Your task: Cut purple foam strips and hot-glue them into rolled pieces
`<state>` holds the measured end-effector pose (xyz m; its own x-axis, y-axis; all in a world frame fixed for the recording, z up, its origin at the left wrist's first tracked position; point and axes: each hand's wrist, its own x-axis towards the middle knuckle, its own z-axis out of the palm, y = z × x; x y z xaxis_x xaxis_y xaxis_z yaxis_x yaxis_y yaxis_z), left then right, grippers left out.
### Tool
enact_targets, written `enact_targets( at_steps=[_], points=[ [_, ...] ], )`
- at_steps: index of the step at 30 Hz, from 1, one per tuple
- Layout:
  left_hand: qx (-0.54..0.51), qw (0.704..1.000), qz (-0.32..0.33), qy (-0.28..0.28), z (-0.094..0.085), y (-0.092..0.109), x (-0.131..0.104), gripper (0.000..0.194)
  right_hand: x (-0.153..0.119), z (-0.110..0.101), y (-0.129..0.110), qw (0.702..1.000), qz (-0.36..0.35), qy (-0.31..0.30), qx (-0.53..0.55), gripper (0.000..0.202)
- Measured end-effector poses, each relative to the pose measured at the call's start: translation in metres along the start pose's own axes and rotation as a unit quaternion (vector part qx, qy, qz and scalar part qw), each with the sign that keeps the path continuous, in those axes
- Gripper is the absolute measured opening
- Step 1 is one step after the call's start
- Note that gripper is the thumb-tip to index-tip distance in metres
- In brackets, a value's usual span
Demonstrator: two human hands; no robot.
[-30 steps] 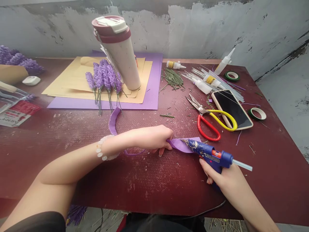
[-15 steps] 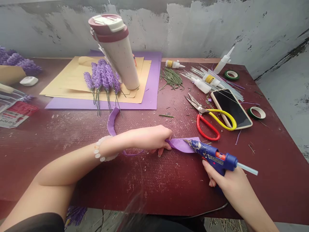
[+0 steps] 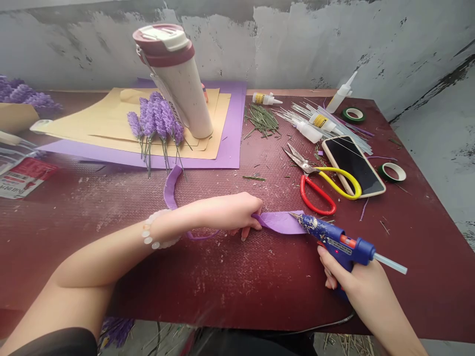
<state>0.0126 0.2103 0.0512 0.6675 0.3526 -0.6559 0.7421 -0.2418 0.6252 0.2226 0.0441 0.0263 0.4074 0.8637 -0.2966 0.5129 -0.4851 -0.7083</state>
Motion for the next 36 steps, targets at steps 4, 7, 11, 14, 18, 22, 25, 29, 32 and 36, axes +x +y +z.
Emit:
enact_targets(
  at_steps=[4, 7, 11, 14, 18, 22, 25, 29, 32, 36],
  points=[
    [-0.002, 1.000, 0.002, -0.001, 0.000, 0.000, 0.000, 0.024, -0.001, 0.000, 0.003, 1.000, 0.014, -0.002, -0.008, 0.042],
    [-0.003, 1.000, 0.006, -0.001, -0.001, 0.000, 0.000, 0.025, -0.001, -0.002, 0.006, 1.000, 0.026, -0.006, -0.011, 0.043],
    [-0.006, 1.000, 0.006, -0.001, -0.001, -0.002, 0.000, 0.024, -0.001, -0.002, 0.008, 1.000, 0.029, -0.004, -0.005, 0.042],
    [-0.011, 1.000, 0.009, -0.004, 0.000, -0.003, 0.001, 0.024, -0.002, -0.003, 0.009, 1.000, 0.026, 0.010, -0.005, 0.042],
    [-0.016, 1.000, 0.011, -0.002, 0.000, -0.005, 0.002, 0.023, -0.004, -0.003, 0.010, 0.999, 0.026, 0.022, -0.008, 0.045],
    [-0.010, 1.000, 0.012, 0.002, 0.000, -0.005, 0.002, 0.025, -0.006, -0.004, 0.009, 0.999, 0.047, 0.022, -0.002, 0.042],
    [-0.008, 1.000, 0.009, 0.000, 0.000, -0.003, 0.001, 0.025, -0.007, -0.004, 0.008, 0.998, 0.057, 0.026, -0.004, 0.041],
    [-0.005, 1.000, 0.002, -0.004, 0.000, -0.001, 0.000, 0.025, -0.007, -0.007, 0.013, 0.997, 0.075, 0.025, -0.008, 0.046],
    [-0.002, 1.000, 0.010, 0.002, -0.003, -0.002, -0.003, 0.025, -0.011, -0.009, 0.020, 1.000, 0.024, 0.017, 0.008, 0.041],
    [0.003, 0.988, 0.040, 0.146, -0.015, -0.001, -0.015, 0.021, -0.018, -0.003, 0.026, 0.986, -0.122, 0.115, -0.013, 0.030]
  ],
)
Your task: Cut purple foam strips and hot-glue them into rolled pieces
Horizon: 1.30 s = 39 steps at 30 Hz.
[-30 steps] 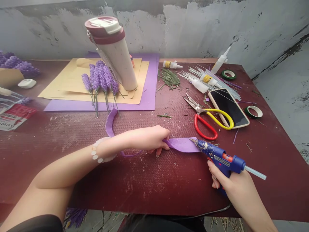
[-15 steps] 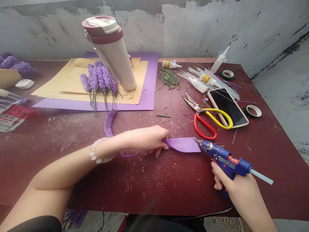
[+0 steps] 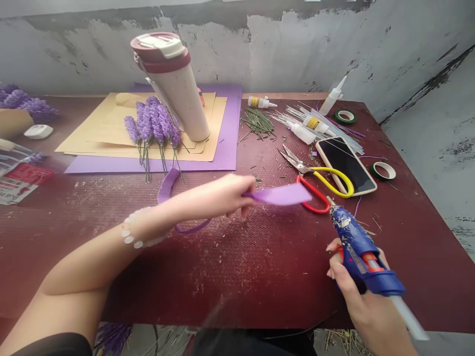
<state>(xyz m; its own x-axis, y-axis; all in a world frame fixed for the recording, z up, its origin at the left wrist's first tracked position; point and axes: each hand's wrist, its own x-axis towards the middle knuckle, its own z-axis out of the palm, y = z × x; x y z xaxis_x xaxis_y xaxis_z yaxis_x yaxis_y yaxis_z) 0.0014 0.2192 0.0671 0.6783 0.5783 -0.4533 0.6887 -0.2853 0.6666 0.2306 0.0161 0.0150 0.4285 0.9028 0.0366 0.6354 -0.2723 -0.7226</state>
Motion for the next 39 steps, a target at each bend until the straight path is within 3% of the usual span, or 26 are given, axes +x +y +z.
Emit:
enact_targets(
  at_steps=[2, 4, 5, 7, 9, 11, 14, 17, 20, 25, 31, 36, 39],
  points=[
    [0.006, 0.988, 0.013, 0.151, -0.006, 0.005, -0.005, 0.020, 0.000, 0.009, 0.000, 0.989, -0.134, 0.026, -0.063, 0.035],
    [-0.012, 0.959, 0.049, 0.279, -0.007, 0.010, -0.008, 0.018, 0.004, 0.021, -0.004, 0.951, -0.268, 0.043, -0.149, 0.037],
    [-0.022, 0.948, 0.072, 0.311, -0.006, 0.012, -0.009, 0.017, 0.007, 0.028, -0.007, 0.927, -0.314, 0.067, -0.192, 0.037],
    [-0.034, 0.941, 0.118, 0.314, 0.001, 0.015, -0.009, 0.016, 0.011, 0.038, -0.017, 0.883, -0.378, 0.069, -0.269, 0.037],
    [-0.031, 0.944, 0.152, 0.293, 0.010, 0.017, -0.010, 0.016, 0.014, 0.043, -0.028, 0.874, -0.398, 0.057, -0.274, 0.040],
    [-0.040, 0.948, 0.170, 0.266, 0.020, 0.019, -0.012, 0.019, 0.016, 0.040, -0.039, 0.909, -0.367, 0.037, -0.195, 0.041],
    [-0.056, 0.958, 0.191, 0.207, 0.032, 0.024, -0.017, 0.021, 0.021, 0.030, -0.050, 0.974, -0.221, -0.031, 0.032, 0.040],
    [-0.043, 0.964, 0.207, 0.164, 0.041, 0.030, -0.023, 0.023, 0.026, 0.025, -0.057, 0.960, -0.089, -0.108, 0.242, 0.043],
    [-0.022, 0.971, 0.186, 0.148, 0.047, 0.035, -0.028, 0.024, 0.028, 0.030, -0.058, 0.925, -0.051, -0.108, 0.362, 0.027],
    [-0.037, 0.976, 0.166, 0.133, 0.051, 0.037, -0.029, 0.022, 0.025, 0.037, -0.056, 0.908, -0.032, -0.073, 0.410, 0.009],
    [-0.030, 0.973, 0.181, 0.137, 0.053, 0.037, -0.030, 0.025, 0.025, 0.034, -0.061, 0.914, 0.001, -0.041, 0.403, 0.012],
    [0.036, 0.960, 0.214, 0.176, 0.057, 0.034, -0.034, 0.024, 0.027, 0.035, -0.070, 0.914, -0.054, -0.018, 0.402, 0.016],
    [0.063, 0.948, 0.236, 0.204, 0.060, 0.031, -0.035, 0.025, 0.027, 0.037, -0.071, 0.898, -0.045, -0.018, 0.438, 0.013]
  ],
)
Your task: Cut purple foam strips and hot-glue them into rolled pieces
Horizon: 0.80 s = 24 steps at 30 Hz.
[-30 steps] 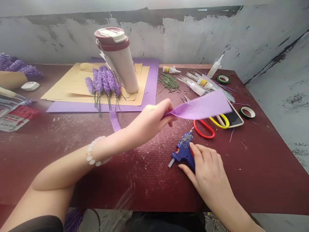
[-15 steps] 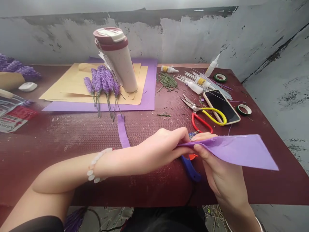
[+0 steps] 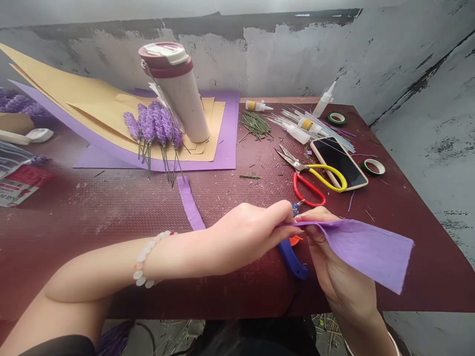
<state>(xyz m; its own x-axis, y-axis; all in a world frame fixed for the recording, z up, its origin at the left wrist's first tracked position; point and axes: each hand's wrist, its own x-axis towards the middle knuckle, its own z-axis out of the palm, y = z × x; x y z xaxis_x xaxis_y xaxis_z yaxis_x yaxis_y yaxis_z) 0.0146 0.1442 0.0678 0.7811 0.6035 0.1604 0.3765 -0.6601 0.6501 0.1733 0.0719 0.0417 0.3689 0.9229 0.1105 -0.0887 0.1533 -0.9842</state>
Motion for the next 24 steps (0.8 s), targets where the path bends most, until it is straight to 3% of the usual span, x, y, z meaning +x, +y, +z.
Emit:
enact_targets(
  at_steps=[6, 15, 17, 21, 24],
  points=[
    [-0.027, 0.999, 0.027, 0.031, 0.001, -0.003, 0.000, 0.018, 0.002, -0.005, 0.006, 0.995, 0.007, 0.054, 0.083, 0.022],
    [-0.070, 0.995, -0.068, -0.029, -0.004, 0.000, 0.005, 0.019, 0.003, -0.006, 0.012, 0.984, 0.031, 0.159, 0.071, 0.027],
    [-0.050, 0.996, -0.063, -0.023, -0.004, -0.001, 0.005, 0.018, 0.002, -0.007, 0.014, 0.987, 0.029, 0.149, 0.059, 0.024],
    [-0.015, 1.000, 0.005, 0.012, -0.002, -0.003, 0.005, 0.016, 0.002, -0.008, 0.016, 0.996, 0.035, 0.064, 0.044, 0.011],
    [0.026, 0.998, 0.028, 0.044, 0.001, -0.006, 0.003, 0.021, 0.003, -0.006, 0.015, 0.995, 0.039, 0.055, 0.070, 0.013]
  ],
)
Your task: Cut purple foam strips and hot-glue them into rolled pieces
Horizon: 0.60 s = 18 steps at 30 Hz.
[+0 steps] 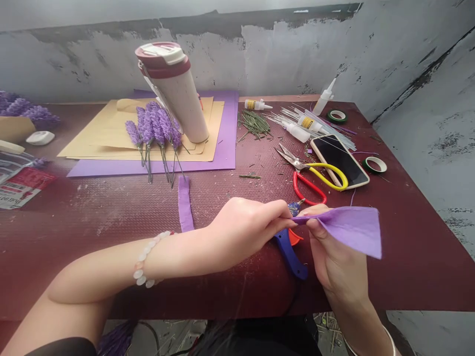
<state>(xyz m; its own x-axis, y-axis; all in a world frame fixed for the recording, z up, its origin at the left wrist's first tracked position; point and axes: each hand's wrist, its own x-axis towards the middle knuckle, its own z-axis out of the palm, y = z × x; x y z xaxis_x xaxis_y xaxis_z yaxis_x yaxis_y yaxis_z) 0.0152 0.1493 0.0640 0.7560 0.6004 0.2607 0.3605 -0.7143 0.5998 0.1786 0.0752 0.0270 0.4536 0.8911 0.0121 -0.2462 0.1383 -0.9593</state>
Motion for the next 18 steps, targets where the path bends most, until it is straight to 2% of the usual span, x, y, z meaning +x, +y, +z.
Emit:
enact_targets(
  at_steps=[5, 9, 11, 13, 15, 16, 18],
  points=[
    [-0.001, 1.000, -0.008, -0.015, -0.0006, -0.0007, -0.0005, 0.021, 0.0034, 0.0043, -0.0022, 0.998, 0.007, 0.029, 0.046, 0.020],
    [-0.033, 0.998, -0.045, -0.043, -0.0037, 0.0024, 0.0026, 0.015, 0.0033, 0.0027, -0.0004, 0.998, 0.016, 0.049, 0.035, 0.022],
    [-0.053, 0.996, -0.050, -0.051, -0.0040, 0.0046, 0.0040, 0.024, 0.0022, 0.0019, 0.0010, 0.998, 0.015, 0.048, 0.031, 0.021],
    [-0.057, 0.997, -0.036, -0.035, -0.0025, 0.0057, 0.0044, 0.034, 0.0008, 0.0018, 0.0023, 1.000, 0.006, 0.014, 0.025, 0.018],
    [-0.034, 0.999, -0.021, -0.003, 0.0004, 0.0047, 0.0036, 0.021, -0.0001, 0.0024, 0.0034, 1.000, -0.008, -0.020, 0.012, 0.015],
    [-0.017, 1.000, -0.016, 0.010, 0.0019, 0.0037, 0.0029, 0.016, -0.0003, 0.0029, 0.0038, 1.000, -0.012, -0.023, 0.005, 0.014],
    [0.016, 1.000, -0.003, 0.021, 0.0041, 0.0010, 0.0011, 0.020, 0.0003, 0.0035, 0.0041, 1.000, -0.015, -0.004, -0.001, 0.013]
  ],
)
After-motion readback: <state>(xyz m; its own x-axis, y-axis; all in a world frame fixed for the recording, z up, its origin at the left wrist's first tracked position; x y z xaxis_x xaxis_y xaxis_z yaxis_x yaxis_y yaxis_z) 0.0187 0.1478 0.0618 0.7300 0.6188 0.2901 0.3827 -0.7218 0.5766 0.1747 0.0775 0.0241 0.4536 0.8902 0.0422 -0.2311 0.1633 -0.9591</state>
